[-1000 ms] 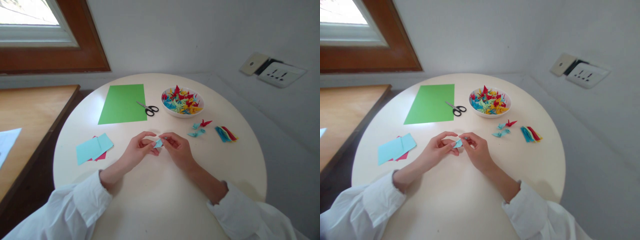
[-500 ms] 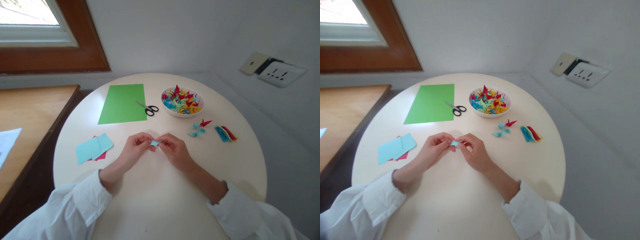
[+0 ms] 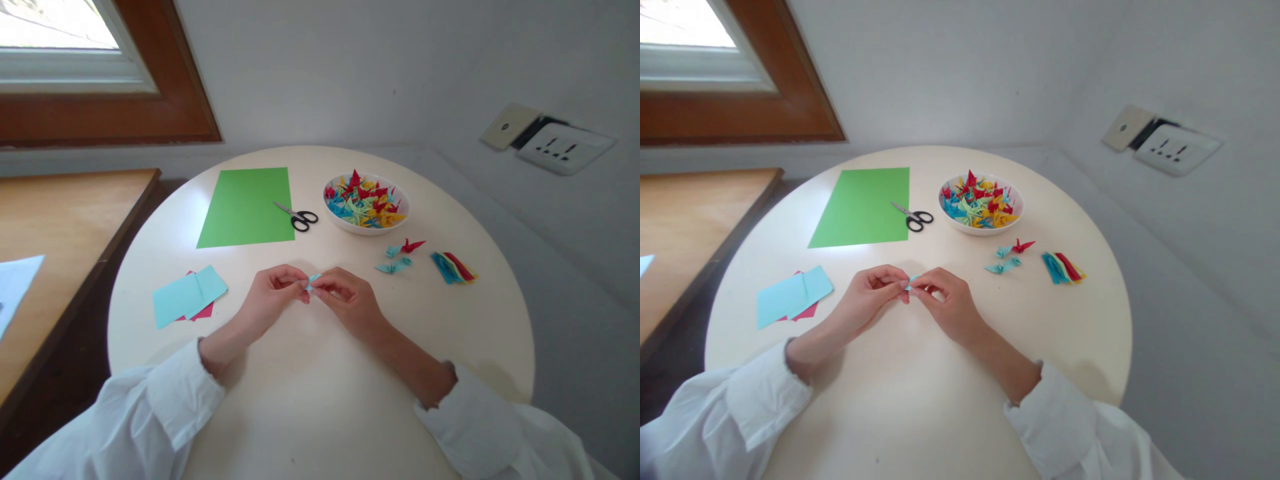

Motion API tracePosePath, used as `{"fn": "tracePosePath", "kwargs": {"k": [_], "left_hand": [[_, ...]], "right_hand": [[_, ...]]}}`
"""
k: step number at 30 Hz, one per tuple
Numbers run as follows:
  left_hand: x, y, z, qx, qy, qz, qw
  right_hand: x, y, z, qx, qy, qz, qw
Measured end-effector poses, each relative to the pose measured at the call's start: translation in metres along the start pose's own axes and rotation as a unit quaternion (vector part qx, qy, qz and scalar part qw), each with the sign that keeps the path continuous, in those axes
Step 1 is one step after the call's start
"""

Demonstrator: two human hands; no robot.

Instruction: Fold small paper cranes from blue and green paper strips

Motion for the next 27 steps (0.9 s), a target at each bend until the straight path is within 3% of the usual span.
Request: {"fn": "tracePosePath", "kwargs": {"k": [19, 27], "left_hand": [[-0.0030, -0.0026, -0.0047, 0.000, 0.051, -0.010, 0.999], [-0.0036, -0.0041, -0.0066, 0.002, 0.043, -0.013, 0.999]], "right_hand": [[-0.0017, 0.0003, 0.0077, 0.022, -0.081, 0.010, 0.996], [0.0025, 0.0008, -0.0014, -0.034, -0.016, -0.007, 0.999]]}}
Point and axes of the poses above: each hand's wrist, its own y-axis towards the middle knuckle, its own x-axis out of the back of the hand, z = x × y, the point moved 10 cm from there along y, towards the middle knuckle, and after that the axes turned 4 degrees about z, right-handed, at the moved point
